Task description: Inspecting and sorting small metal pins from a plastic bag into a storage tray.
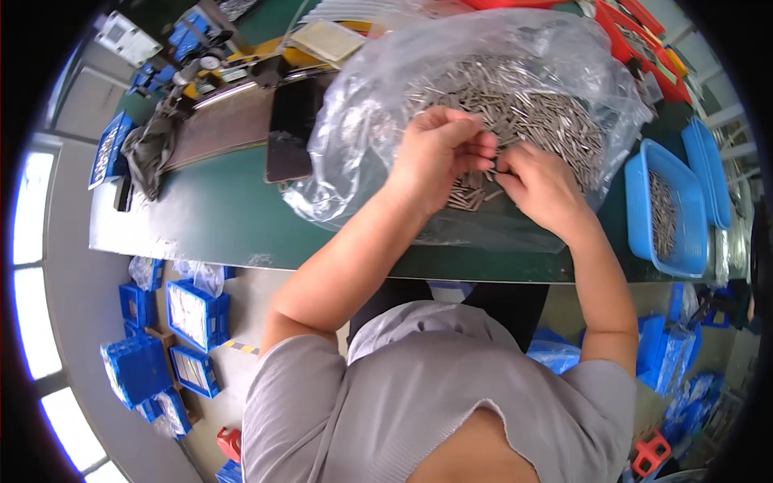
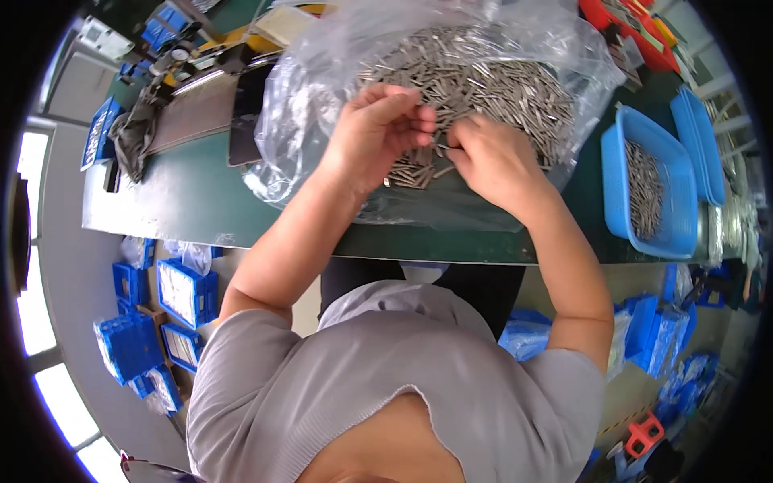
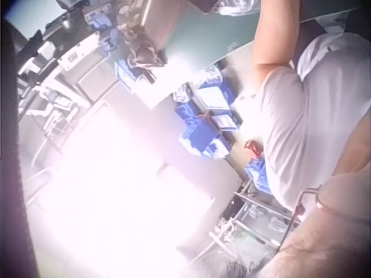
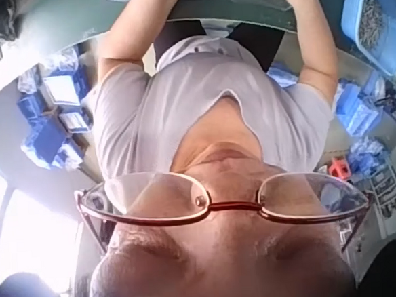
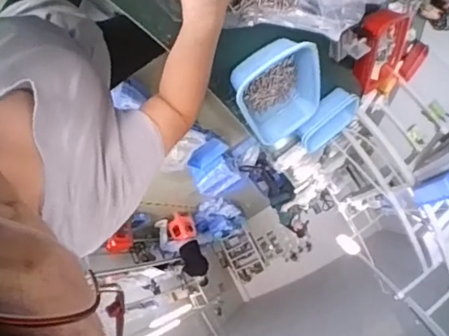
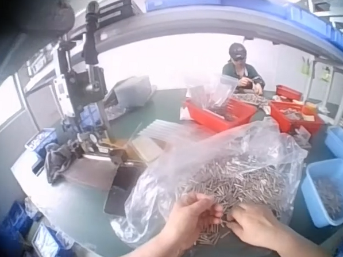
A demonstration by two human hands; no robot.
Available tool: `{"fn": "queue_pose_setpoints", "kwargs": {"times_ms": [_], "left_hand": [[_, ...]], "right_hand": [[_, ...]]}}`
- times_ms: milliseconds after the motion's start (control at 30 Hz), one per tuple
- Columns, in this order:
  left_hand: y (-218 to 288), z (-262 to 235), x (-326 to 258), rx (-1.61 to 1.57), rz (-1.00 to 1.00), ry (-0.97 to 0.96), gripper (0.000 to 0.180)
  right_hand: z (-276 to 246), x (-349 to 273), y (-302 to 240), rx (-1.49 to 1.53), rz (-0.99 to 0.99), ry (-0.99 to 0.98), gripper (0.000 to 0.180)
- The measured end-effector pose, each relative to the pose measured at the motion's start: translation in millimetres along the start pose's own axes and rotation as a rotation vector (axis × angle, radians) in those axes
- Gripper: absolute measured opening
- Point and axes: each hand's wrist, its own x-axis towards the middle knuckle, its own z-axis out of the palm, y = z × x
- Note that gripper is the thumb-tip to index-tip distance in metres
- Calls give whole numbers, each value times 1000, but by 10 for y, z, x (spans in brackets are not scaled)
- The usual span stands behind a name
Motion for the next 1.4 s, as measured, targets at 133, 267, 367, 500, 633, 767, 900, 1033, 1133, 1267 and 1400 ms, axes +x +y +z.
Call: {"fn": "queue_pose_setpoints", "kwargs": {"times_ms": [133, 267, 367, 500, 633, 767, 900, 1033, 1133, 1267, 1400], "left_hand": [[-72, 23, 33, -33, -32, -45, 9], [-46, 20, 11, -16, -22, -41, 9], [-63, 35, 13, 15, -56, -75, 9], [-45, -27, 6, -5, -149, -139, 10], [-66, 13, 12, -34, -207, -226, 9], [-111, 49, 15, -18, -238, -263, 9], [-136, 42, 13, 13, -242, -266, 9], [-166, 24, 8, -19, -220, -314, 9], [-162, 16, 20, 5, -216, -318, 10], [-133, 16, 37, 3, -202, -286, 11], [-26, -19, 34, 31, -50, -64, 9]], "right_hand": [[-41, -53, -30, -126, -11, -34, 12], [-66, -32, 18, 140, 69, 51, 10], [-171, -8, 136, 596, 303, 30, 6], [-175, 50, 115, 992, 339, 134, 6], [-171, 35, 118, 908, 318, 139, 7], [-173, 11, 125, 902, 295, 167, 8], [-169, 0, 95, 899, 284, 164, 7], [-122, 3, 80, 977, 267, 111, 9], [-82, 26, 119, 982, 219, 76, 11], [-71, 51, 134, 914, 301, 239, 15], [-234, 50, 347, 1562, 478, 336, 13]]}}
